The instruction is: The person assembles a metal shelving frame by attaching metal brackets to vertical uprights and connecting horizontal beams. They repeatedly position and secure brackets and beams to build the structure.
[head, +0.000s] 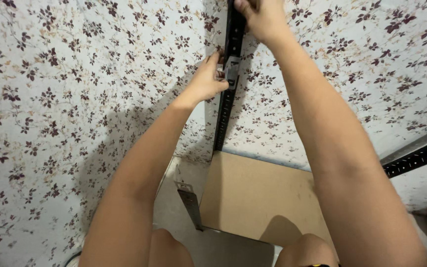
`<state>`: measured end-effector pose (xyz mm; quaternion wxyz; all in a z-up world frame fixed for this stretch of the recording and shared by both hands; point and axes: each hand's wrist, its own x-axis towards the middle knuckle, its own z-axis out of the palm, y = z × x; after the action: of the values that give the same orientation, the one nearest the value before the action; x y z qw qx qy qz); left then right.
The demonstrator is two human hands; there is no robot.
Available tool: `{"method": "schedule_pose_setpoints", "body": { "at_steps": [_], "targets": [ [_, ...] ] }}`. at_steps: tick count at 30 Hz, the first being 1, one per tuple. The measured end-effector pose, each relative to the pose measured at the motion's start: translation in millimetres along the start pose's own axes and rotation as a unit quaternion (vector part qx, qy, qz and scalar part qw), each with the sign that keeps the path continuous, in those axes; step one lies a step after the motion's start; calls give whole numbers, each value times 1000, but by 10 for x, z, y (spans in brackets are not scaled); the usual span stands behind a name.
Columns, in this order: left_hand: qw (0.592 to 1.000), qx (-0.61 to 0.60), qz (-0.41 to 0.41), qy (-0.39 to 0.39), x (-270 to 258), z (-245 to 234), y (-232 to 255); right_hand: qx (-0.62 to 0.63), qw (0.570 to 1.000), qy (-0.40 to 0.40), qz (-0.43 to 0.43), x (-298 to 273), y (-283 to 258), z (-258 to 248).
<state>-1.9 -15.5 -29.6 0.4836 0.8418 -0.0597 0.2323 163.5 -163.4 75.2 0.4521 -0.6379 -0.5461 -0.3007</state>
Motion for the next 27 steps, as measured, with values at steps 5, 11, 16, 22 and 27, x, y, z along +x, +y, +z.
{"method": "schedule_pose_setpoints", "body": {
  "at_steps": [5,11,16,22,27],
  "targets": [
    [993,79,84,36,-4,15,-58,-25,994,-39,100,-27,-135,37],
    [987,142,52,53,-98,35,-92,51,994,-40,88,-27,-152,48],
    [978,181,29,95,-103,116,-23,25,998,0,60,-134,-125,84],
    [975,204,-26,84,-105,135,86,45,996,20,70,-216,-185,-4],
    [977,190,0,102,-115,152,93,-43,993,-15,106,-214,-142,-3]
  ]
}}
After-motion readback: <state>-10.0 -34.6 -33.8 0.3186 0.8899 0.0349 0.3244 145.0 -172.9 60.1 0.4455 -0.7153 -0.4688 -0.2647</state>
